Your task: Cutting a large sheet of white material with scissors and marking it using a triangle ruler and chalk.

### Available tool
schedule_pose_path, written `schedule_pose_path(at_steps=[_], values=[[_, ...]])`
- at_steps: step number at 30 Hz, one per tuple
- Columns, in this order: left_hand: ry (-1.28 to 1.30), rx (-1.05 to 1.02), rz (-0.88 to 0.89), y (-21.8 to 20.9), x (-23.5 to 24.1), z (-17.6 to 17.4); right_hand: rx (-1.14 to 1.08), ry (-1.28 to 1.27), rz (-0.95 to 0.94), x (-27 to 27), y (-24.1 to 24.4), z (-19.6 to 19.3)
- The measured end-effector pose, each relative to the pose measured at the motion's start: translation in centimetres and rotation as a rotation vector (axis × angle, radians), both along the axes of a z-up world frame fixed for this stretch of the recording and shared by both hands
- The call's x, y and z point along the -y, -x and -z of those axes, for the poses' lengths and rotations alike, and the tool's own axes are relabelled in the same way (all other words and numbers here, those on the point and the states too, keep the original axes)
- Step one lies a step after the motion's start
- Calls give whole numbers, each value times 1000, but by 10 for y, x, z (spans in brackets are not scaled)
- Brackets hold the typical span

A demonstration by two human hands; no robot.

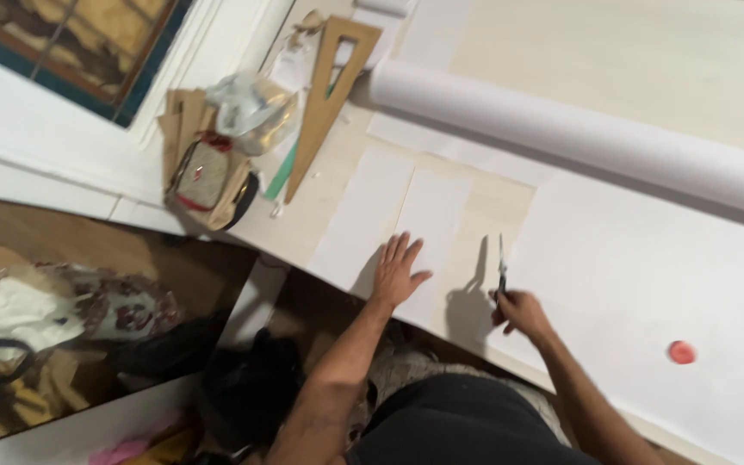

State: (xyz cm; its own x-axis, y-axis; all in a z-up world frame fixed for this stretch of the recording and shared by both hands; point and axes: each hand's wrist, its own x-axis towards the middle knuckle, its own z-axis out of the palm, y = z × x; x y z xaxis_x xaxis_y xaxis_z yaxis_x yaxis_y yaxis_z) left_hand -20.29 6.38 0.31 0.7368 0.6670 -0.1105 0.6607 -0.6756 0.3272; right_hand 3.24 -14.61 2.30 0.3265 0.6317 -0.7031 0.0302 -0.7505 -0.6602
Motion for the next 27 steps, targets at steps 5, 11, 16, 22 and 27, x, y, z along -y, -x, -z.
schedule_pose_path(at_steps=[5, 11, 16, 22, 27], values=[[-17, -8, 18, 30, -53, 14, 212, 83, 49, -67, 45, -13], [-20, 1, 41, 79, -118, 26, 651, 207, -106, -109, 94, -13], [-352, 512, -184, 91, -242, 31, 871, 305, -141, -126, 106, 18], [-153, 183, -567, 98, -380, 116, 819, 309, -92, -118, 152, -41], [-142, 134, -603, 88, -394, 105, 791, 272, 17, -56, 169, -66]])
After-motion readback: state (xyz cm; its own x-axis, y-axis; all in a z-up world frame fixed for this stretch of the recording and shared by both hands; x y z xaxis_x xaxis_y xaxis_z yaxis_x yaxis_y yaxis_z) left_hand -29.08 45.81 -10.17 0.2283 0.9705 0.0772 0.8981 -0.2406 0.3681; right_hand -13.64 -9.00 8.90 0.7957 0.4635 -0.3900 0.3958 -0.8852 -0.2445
